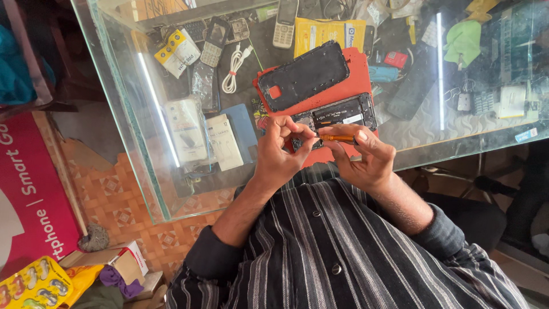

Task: The person works on a disassembled smartphone lying on a red mat on a glass counter. They unscrew small screws from the phone's internal board with a screwdriver, reposition the phone, and near the end use a red and white pen-like tool on the device.

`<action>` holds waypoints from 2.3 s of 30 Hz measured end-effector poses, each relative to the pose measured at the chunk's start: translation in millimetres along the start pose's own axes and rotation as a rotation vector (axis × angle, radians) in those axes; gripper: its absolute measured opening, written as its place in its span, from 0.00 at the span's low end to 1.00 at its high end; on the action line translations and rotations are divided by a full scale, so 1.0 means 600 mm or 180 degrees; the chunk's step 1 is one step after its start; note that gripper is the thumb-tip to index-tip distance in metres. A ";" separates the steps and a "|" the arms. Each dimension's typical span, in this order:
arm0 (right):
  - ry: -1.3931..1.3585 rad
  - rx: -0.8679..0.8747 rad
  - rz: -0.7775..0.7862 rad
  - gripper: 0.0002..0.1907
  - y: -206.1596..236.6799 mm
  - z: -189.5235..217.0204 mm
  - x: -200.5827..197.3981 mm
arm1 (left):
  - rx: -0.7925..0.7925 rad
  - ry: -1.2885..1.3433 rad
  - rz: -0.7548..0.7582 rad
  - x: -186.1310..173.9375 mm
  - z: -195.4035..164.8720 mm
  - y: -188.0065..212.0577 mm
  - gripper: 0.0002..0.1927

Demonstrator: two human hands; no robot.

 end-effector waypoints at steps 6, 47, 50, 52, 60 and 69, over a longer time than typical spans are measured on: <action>-0.0300 0.0216 0.0187 0.39 0.002 -0.008 0.006 | 0.0038 -0.0068 0.0018 0.005 -0.002 -0.009 0.23; 0.0627 -0.0415 0.0236 0.43 -0.030 -0.008 0.019 | 0.1743 -0.2685 0.0779 0.008 -0.045 -0.198 0.05; 0.0600 0.0307 0.0353 0.39 -0.027 -0.016 0.021 | 0.1703 -0.2958 0.0988 0.026 -0.022 -0.225 0.06; 0.0840 -0.0101 0.0059 0.43 -0.027 -0.015 0.018 | 0.1783 -0.3286 0.1048 0.039 -0.005 -0.238 0.05; 0.0761 -0.0129 0.0049 0.45 -0.020 -0.022 0.018 | 0.2418 -0.3748 0.0945 0.068 0.025 -0.253 0.03; 0.0708 -0.0305 0.0004 0.44 -0.028 -0.017 0.017 | 0.0935 -0.0818 0.0465 -0.017 -0.048 -0.194 0.08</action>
Point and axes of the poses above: each hand's wrist, its own y-axis away from the middle knuckle, its own x-axis out of the palm, z = x × y, the point moved 3 cm from there along -y, towards the middle knuckle, and after that the axes turned 3 degrees about z, right-handed, at the moved point
